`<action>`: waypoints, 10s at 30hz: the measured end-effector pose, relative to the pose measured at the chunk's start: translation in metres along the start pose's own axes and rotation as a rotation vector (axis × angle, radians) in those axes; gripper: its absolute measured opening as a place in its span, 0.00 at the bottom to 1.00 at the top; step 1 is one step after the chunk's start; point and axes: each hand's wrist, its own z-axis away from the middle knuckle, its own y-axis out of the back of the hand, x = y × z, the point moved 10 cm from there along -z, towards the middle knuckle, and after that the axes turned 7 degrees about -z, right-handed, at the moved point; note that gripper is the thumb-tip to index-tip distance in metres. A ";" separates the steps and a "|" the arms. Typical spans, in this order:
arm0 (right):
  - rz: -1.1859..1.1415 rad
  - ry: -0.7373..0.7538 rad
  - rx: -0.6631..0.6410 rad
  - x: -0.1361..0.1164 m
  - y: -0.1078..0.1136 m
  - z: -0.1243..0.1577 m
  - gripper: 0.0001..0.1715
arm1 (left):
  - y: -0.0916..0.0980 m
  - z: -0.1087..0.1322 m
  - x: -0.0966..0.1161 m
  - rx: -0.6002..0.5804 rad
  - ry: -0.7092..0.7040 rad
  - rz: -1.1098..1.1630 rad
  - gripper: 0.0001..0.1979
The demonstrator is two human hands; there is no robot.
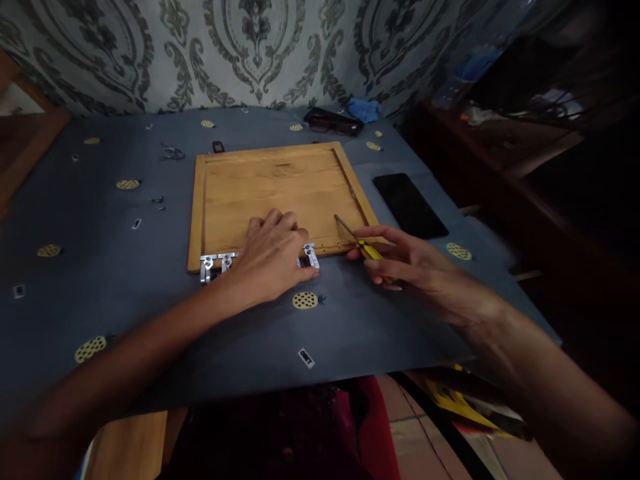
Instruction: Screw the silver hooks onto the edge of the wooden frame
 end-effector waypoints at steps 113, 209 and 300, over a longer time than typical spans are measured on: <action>0.630 0.893 0.277 -0.110 -0.048 0.028 0.13 | -0.011 0.005 0.004 -0.025 -0.004 0.096 0.18; 0.393 0.994 0.252 -0.107 -0.054 0.024 0.05 | -0.010 0.004 0.006 0.014 -0.028 0.048 0.17; 0.161 0.956 0.490 -0.093 -0.028 0.030 0.11 | -0.009 0.002 0.003 -0.066 0.004 -0.006 0.20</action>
